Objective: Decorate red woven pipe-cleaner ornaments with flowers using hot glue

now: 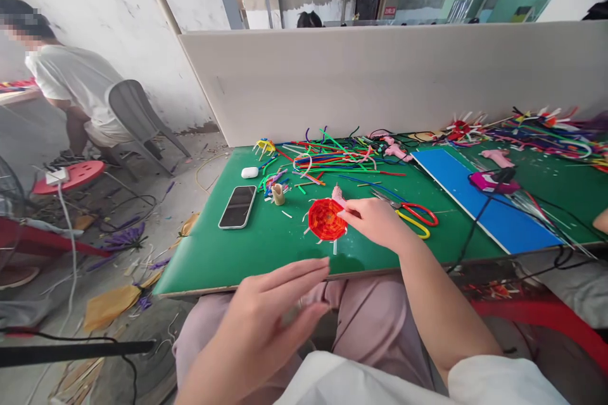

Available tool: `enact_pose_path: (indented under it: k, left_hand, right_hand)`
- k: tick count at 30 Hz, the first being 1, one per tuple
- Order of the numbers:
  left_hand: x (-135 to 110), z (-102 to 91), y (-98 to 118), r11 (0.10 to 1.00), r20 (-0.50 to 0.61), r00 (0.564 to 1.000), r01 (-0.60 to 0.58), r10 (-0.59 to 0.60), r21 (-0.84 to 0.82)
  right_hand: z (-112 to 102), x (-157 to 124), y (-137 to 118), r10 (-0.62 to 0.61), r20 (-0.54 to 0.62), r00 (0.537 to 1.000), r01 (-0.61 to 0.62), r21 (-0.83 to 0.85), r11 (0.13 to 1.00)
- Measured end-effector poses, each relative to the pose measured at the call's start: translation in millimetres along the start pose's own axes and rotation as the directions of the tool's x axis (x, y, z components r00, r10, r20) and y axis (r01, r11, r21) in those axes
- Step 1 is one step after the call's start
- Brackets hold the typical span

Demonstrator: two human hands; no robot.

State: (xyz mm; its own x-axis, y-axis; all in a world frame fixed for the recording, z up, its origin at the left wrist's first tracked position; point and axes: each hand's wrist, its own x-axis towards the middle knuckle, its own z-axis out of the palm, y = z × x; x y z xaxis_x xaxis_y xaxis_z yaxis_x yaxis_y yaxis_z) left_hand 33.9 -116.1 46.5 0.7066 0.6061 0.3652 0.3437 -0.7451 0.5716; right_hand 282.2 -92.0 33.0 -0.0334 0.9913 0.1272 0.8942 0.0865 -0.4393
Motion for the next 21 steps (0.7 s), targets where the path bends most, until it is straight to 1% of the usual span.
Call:
enact_pose_path:
  k: [1, 2, 3, 4, 5, 6, 7, 9, 12, 16, 21]
  left_hand:
    - [-11, -3.7, -7, 0.993, -0.085, 0.993, 0.067, -0.076, -0.1]
    - [-21, -4.2, -18, 0.972, -0.125, 0.978, 0.141, -0.165, -0.186]
    - [-27, -1.1, -31, 0.922, -0.141, 0.933, 0.289, -0.332, -0.257]
    - [-30, 5.4, -45, 0.838, -0.094, 0.863, 0.448, -0.496, -0.313]
    - [-30, 14.6, -59, 0.751, -0.041, 0.791, 0.562, -0.611, -0.347]
    - [-28, 25.5, -72, 0.679, 0.035, 0.739, 0.636, -0.673, -0.367]
    - [-24, 36.6, -82, 0.637, 0.088, 0.716, 0.665, -0.693, -0.389]
    - [-16, 55.5, -92, 0.623, 0.136, 0.718, 0.669, -0.682, -0.407]
    - [-7, 70.0, -90, 0.623, 0.197, 0.74, 0.655, -0.643, -0.428]
    - [-4, 76.8, -83, 0.628, 0.283, 0.769, 0.634, -0.573, -0.45]
    - [-1, 88.0, -88, 0.628, 0.369, 0.781, 0.625, -0.504, -0.465]
  right_hand:
    - [5, -4, 7, 0.031, -0.001, 1.0, -0.031, 0.098, 0.995]
    - [11, -8, 13, 0.065, 0.013, 0.998, -0.066, 0.211, 0.975]
    - [19, -12, 18, 0.103, 0.04, 0.994, -0.111, 0.332, 0.937]
    - [28, -16, 22, 0.113, 0.077, 0.991, -0.134, 0.389, 0.912]
    - [37, -19, 25, 0.116, 0.112, 0.987, -0.153, 0.425, 0.892]
    - [47, -21, 26, 0.118, 0.143, 0.983, -0.171, 0.456, 0.873]
    - [56, -24, 28, 0.116, 0.171, 0.978, -0.185, 0.479, 0.858]
    - [70, -29, 29, 0.106, 0.221, 0.97, -0.209, 0.519, 0.829]
    - [78, -35, 31, 0.072, 0.273, 0.959, -0.218, 0.556, 0.802]
    - [74, -42, 36, 0.034, 0.309, 0.95, -0.212, 0.561, 0.8]
    - [66, -47, 38, 0.027, 0.331, 0.943, -0.2, 0.502, 0.841]
